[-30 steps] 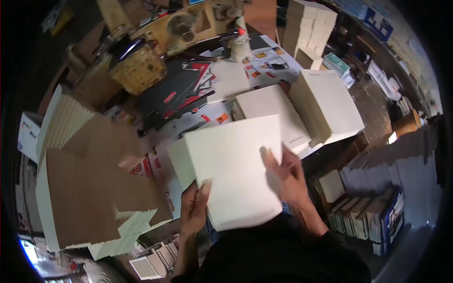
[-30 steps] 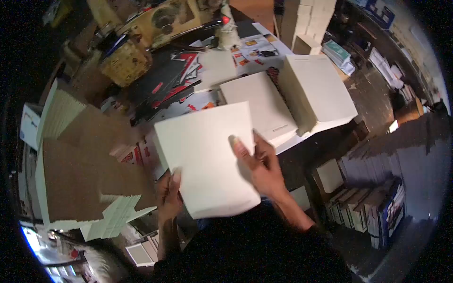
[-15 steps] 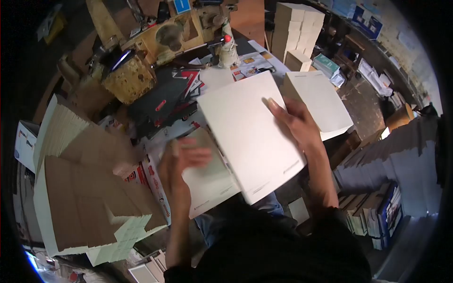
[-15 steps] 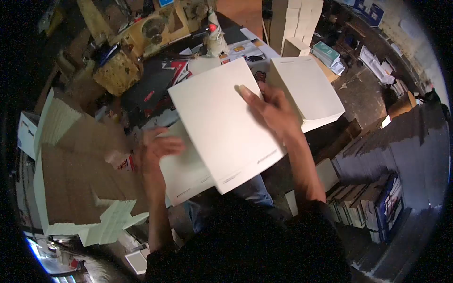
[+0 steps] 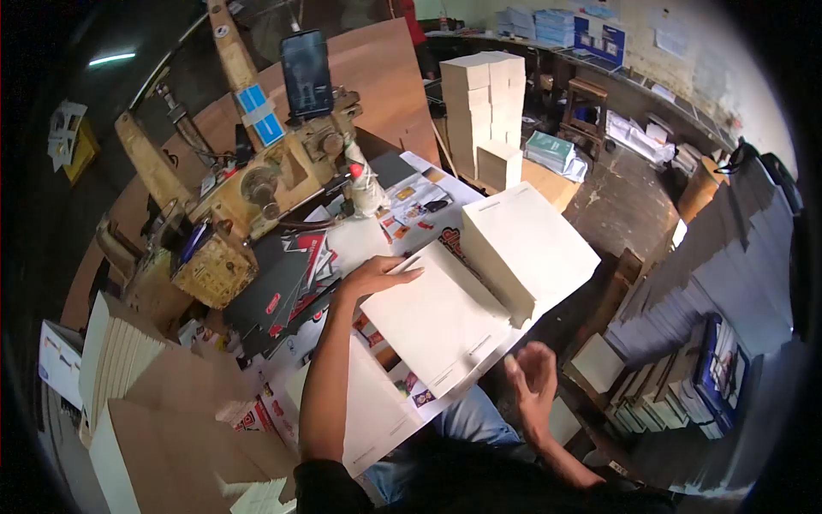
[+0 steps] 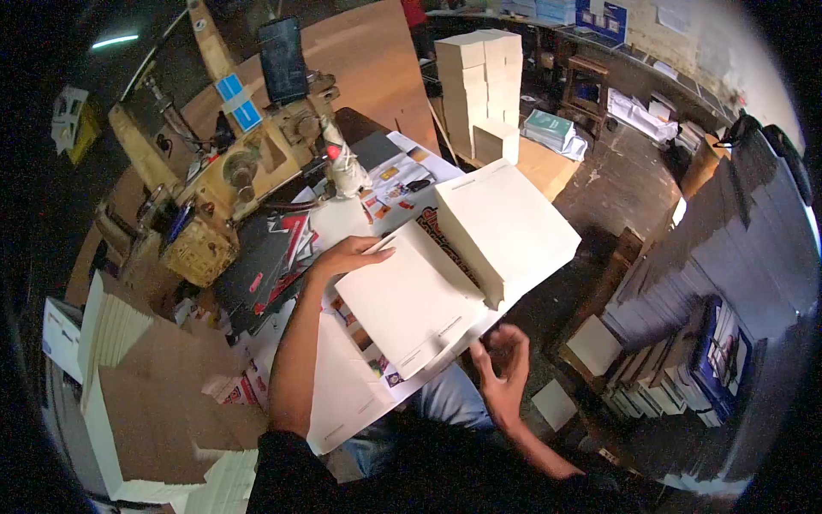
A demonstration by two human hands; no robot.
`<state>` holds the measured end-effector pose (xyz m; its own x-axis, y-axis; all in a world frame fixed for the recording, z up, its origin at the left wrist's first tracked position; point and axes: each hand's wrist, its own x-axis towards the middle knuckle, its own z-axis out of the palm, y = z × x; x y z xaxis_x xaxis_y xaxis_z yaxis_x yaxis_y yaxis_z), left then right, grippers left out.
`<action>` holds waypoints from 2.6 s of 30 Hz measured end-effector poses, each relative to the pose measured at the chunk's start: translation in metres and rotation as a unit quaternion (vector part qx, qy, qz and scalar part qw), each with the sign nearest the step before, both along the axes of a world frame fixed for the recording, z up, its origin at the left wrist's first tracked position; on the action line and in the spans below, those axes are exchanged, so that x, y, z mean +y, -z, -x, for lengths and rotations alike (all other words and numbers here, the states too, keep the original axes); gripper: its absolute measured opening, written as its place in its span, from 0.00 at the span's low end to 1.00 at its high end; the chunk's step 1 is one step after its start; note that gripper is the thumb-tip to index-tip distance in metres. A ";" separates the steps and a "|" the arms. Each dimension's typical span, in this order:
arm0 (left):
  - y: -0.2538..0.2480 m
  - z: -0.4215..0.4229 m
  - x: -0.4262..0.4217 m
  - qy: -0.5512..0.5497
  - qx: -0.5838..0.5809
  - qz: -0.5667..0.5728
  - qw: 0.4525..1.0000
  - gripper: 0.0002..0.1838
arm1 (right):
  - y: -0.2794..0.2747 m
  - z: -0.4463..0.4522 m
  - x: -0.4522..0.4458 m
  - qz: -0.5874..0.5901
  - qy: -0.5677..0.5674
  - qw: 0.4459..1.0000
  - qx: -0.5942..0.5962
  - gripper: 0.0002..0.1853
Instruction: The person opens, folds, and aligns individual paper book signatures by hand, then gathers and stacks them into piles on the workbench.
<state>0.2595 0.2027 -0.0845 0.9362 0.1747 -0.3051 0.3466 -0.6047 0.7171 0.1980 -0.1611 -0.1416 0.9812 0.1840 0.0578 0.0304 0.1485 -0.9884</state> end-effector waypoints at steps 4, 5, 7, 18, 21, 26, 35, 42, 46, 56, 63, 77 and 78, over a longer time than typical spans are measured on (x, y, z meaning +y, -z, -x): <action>0.021 0.007 -0.005 0.042 -0.076 -0.094 0.992 0.31 | 0.028 0.013 -0.023 -0.097 -0.163 0.901 0.391 0.55; 0.004 0.011 -0.017 0.054 -0.035 -0.046 0.997 0.30 | 0.029 0.013 -0.021 -0.096 -0.163 0.900 0.393 0.55; 0.010 0.017 -0.024 0.042 -0.034 -0.007 0.999 0.40 | 0.029 0.013 -0.013 -0.116 -0.294 0.877 0.361 0.55; 0.040 0.075 -0.047 0.067 -0.009 0.042 0.997 0.53 | -0.013 0.054 -0.029 0.090 -0.134 0.978 0.130 0.39; 0.037 0.092 -0.062 0.047 -0.018 0.018 0.999 0.58 | -0.008 0.045 -0.028 0.075 -0.108 0.990 0.055 0.38; 0.005 0.092 -0.059 -0.045 -0.177 0.085 0.980 0.62 | -0.006 -0.004 -0.007 0.041 -0.182 0.980 -0.063 0.43; -0.002 0.107 -0.016 -0.109 -0.205 0.172 0.957 0.54 | -0.028 -0.074 0.046 0.205 -0.219 0.918 -0.260 0.43; 0.020 0.105 -0.016 -0.113 -0.163 0.391 0.899 0.54 | 0.029 -0.054 0.082 0.053 -0.132 0.981 -0.131 0.49; 0.051 0.096 -0.014 -0.061 -0.336 0.280 0.897 0.43 | 0.018 -0.072 0.081 0.191 -0.133 0.914 -0.334 0.47; -0.002 0.110 -0.042 -0.067 -0.390 -0.043 0.917 0.47 | 0.025 -0.072 0.037 0.169 -0.134 0.937 -0.274 0.38; 0.003 0.112 -0.050 -0.041 -0.266 -0.165 0.949 0.36 | 0.025 -0.067 0.035 0.295 -0.154 0.901 -0.276 0.41; -0.055 0.104 -0.087 0.028 -0.249 -0.125 0.960 0.32 | -0.040 -0.053 -0.011 0.234 -0.099 0.927 -0.276 0.44; -0.068 0.098 -0.094 0.019 -0.280 -0.081 0.956 0.33 | -0.056 -0.052 -0.021 0.224 -0.080 0.920 -0.310 0.42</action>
